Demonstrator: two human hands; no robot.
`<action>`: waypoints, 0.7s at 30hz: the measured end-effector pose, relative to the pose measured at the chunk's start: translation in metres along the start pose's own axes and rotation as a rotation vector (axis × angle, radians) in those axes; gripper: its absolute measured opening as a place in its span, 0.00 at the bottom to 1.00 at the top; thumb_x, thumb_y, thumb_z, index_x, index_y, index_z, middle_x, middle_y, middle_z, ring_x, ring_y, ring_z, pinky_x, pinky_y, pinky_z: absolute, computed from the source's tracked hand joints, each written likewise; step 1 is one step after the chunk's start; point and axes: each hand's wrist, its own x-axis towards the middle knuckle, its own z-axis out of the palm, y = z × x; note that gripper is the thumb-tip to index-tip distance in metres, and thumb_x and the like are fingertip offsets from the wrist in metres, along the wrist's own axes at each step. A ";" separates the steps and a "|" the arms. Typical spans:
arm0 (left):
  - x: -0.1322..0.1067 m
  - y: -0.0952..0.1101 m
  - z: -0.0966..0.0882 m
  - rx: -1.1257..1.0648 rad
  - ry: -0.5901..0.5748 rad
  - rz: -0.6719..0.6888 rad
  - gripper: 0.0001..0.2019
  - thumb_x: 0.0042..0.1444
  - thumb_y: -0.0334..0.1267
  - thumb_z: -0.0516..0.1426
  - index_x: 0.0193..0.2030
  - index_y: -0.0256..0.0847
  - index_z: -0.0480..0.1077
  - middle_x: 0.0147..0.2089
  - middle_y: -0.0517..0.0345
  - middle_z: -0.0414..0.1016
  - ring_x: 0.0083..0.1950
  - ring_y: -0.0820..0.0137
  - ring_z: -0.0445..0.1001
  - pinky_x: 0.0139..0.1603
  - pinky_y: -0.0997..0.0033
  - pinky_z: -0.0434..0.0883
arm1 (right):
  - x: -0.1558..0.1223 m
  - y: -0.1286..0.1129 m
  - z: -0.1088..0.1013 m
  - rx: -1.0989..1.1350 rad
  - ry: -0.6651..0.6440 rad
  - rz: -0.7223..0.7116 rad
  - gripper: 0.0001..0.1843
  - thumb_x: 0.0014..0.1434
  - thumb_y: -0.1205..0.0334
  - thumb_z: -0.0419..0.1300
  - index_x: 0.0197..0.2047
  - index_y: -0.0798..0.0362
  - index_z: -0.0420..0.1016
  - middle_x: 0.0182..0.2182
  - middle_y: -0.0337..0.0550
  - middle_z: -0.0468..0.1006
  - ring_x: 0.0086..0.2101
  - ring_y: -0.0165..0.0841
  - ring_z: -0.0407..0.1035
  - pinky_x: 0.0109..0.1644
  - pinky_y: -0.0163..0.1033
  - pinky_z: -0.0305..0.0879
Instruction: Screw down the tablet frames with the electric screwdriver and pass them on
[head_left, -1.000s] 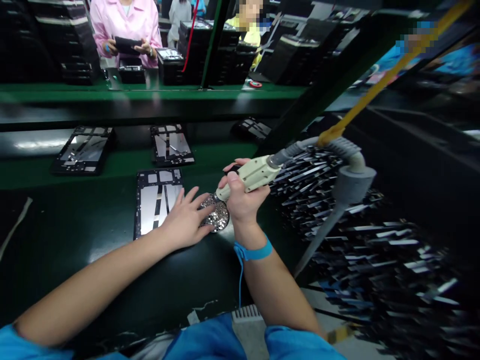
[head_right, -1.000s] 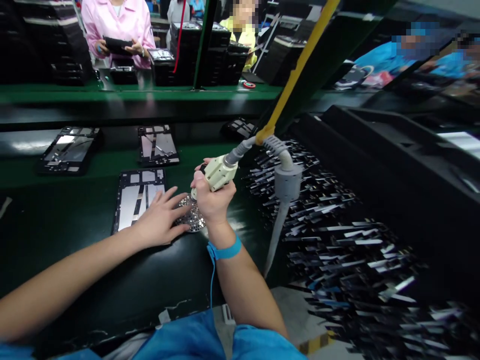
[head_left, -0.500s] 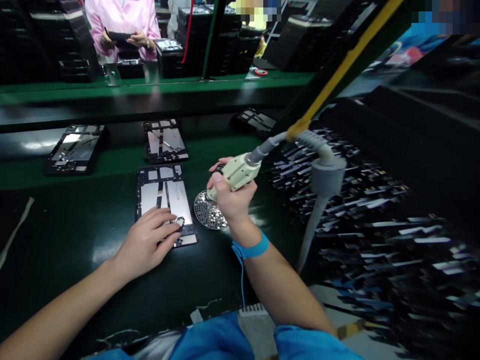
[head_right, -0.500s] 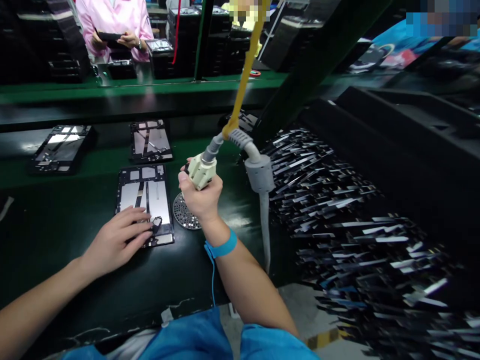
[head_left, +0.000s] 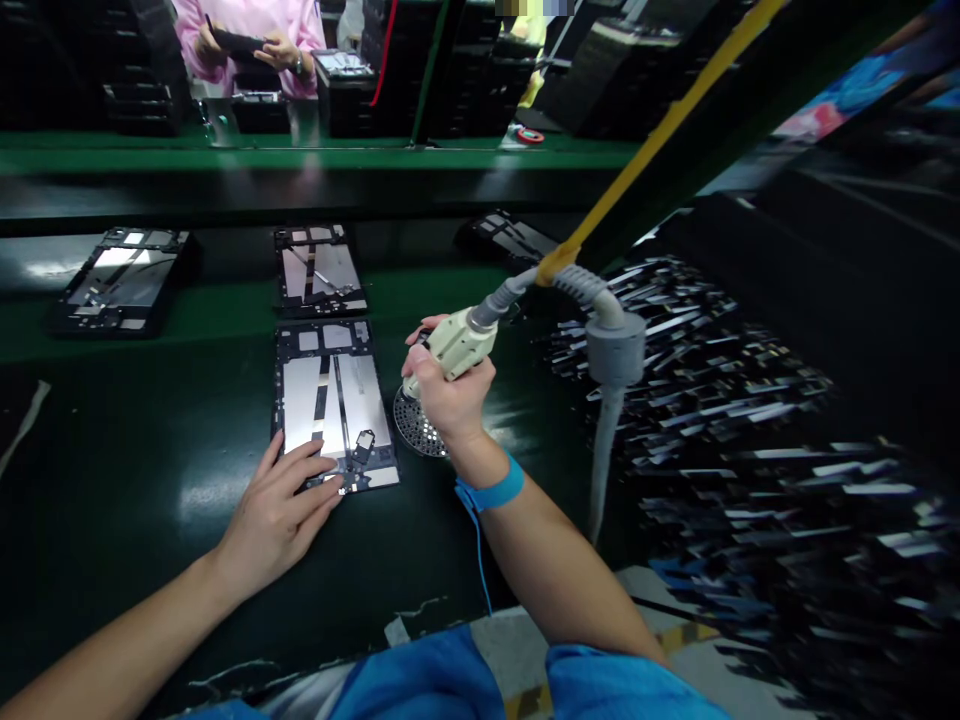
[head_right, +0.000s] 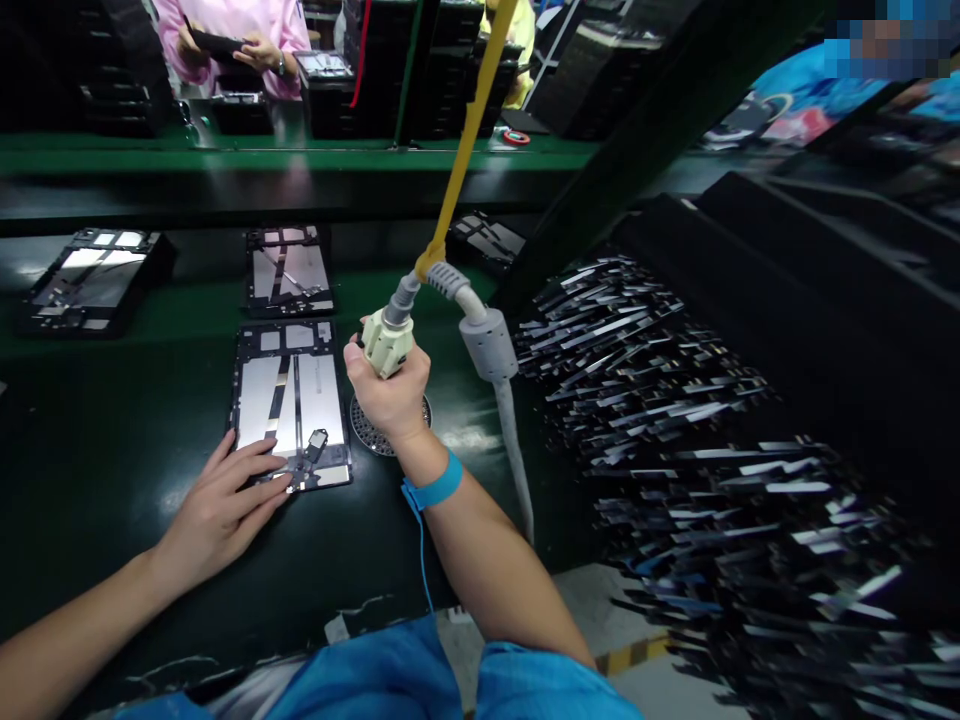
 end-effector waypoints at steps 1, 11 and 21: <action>-0.001 0.000 0.000 -0.001 -0.006 -0.004 0.12 0.67 0.28 0.59 0.53 0.45 0.78 0.55 0.52 0.81 0.67 0.56 0.73 0.74 0.31 0.59 | 0.000 0.000 0.000 -0.001 0.000 0.000 0.14 0.56 0.60 0.67 0.46 0.47 0.76 0.34 0.40 0.80 0.35 0.39 0.79 0.40 0.49 0.79; -0.002 -0.004 0.000 -0.010 0.005 0.000 0.11 0.66 0.30 0.60 0.52 0.45 0.79 0.56 0.53 0.81 0.67 0.56 0.74 0.73 0.32 0.60 | -0.001 0.001 0.000 -0.020 -0.001 0.021 0.14 0.56 0.58 0.67 0.46 0.48 0.76 0.32 0.38 0.79 0.30 0.34 0.76 0.35 0.45 0.76; 0.001 -0.002 0.002 -0.044 0.036 -0.048 0.08 0.66 0.32 0.60 0.48 0.46 0.81 0.53 0.53 0.83 0.66 0.56 0.75 0.75 0.31 0.54 | -0.026 -0.056 0.010 0.167 -0.070 0.020 0.11 0.61 0.56 0.64 0.47 0.45 0.73 0.37 0.39 0.77 0.22 0.29 0.71 0.24 0.39 0.72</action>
